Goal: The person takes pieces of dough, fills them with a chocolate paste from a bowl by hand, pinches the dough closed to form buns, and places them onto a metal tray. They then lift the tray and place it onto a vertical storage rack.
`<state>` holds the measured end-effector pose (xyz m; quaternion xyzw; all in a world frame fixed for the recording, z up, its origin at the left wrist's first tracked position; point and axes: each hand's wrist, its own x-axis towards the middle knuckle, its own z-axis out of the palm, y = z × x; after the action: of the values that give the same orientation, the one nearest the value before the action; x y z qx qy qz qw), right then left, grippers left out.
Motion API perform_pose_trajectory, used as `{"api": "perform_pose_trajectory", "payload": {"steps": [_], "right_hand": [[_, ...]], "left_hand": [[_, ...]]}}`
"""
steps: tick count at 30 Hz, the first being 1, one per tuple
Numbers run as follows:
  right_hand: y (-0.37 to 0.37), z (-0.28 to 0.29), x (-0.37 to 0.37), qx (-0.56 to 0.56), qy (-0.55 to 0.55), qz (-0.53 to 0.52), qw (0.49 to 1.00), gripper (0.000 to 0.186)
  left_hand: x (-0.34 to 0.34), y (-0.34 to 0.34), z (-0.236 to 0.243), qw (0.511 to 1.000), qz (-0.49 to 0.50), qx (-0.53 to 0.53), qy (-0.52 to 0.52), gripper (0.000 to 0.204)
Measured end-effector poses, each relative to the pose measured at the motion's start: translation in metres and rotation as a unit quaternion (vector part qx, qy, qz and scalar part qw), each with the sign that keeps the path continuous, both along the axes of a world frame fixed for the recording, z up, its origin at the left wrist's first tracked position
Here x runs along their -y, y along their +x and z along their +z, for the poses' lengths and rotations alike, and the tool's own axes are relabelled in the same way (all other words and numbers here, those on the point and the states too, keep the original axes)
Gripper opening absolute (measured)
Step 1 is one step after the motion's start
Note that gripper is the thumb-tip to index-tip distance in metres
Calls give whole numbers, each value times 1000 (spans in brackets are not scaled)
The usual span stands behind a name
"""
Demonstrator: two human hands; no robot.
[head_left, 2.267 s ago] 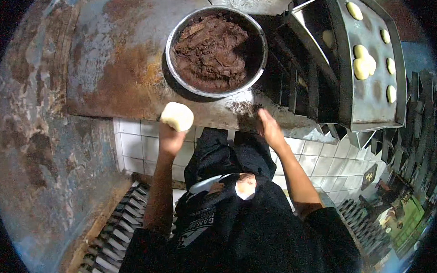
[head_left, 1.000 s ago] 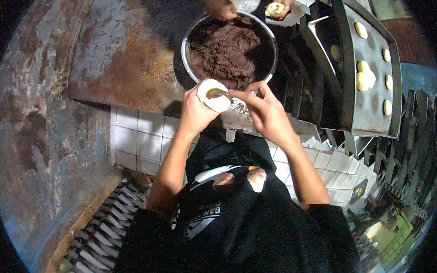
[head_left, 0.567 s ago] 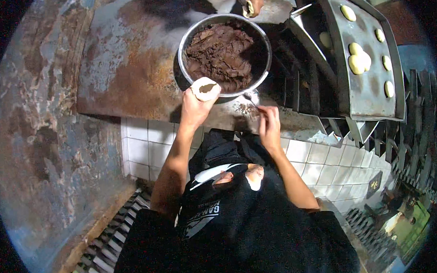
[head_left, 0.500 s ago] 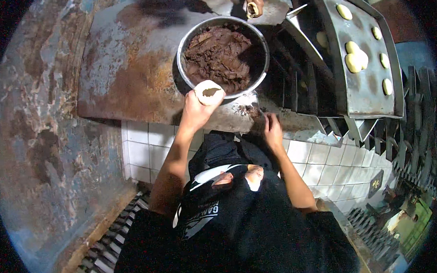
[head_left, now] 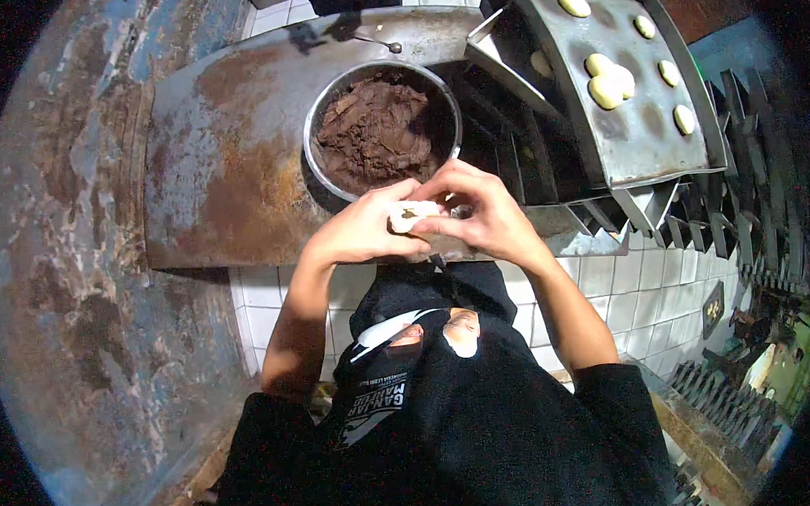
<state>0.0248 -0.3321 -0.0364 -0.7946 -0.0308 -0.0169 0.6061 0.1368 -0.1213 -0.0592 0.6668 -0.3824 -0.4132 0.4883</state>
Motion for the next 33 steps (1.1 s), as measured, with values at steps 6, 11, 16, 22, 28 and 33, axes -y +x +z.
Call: {"api": "perform_pose_trajectory", "payload": {"steps": [6,11,16,22,28,33], "right_hand": [[-8,31,-13,-48,61,-49,996,43],[0,53,-23,93,-199,-4,975,78],[13,49,-23,114,-181,2,977,51],[14,52,-20,145,-179,-13,973,44],[15,76,-28,146,-168,-21,975,76],[15,58,-12,173,-169,-40,969,50]], "left_hand": [[-7,-24,3,973,118,-184,-80,26],[-2,-37,3,937,217,-245,-124,20],[-11,-24,22,886,198,-412,-81,38],[-14,-33,30,912,214,-316,-149,34],[-3,-37,36,911,286,-247,-167,27],[4,-31,66,874,276,-370,-152,37]]}}
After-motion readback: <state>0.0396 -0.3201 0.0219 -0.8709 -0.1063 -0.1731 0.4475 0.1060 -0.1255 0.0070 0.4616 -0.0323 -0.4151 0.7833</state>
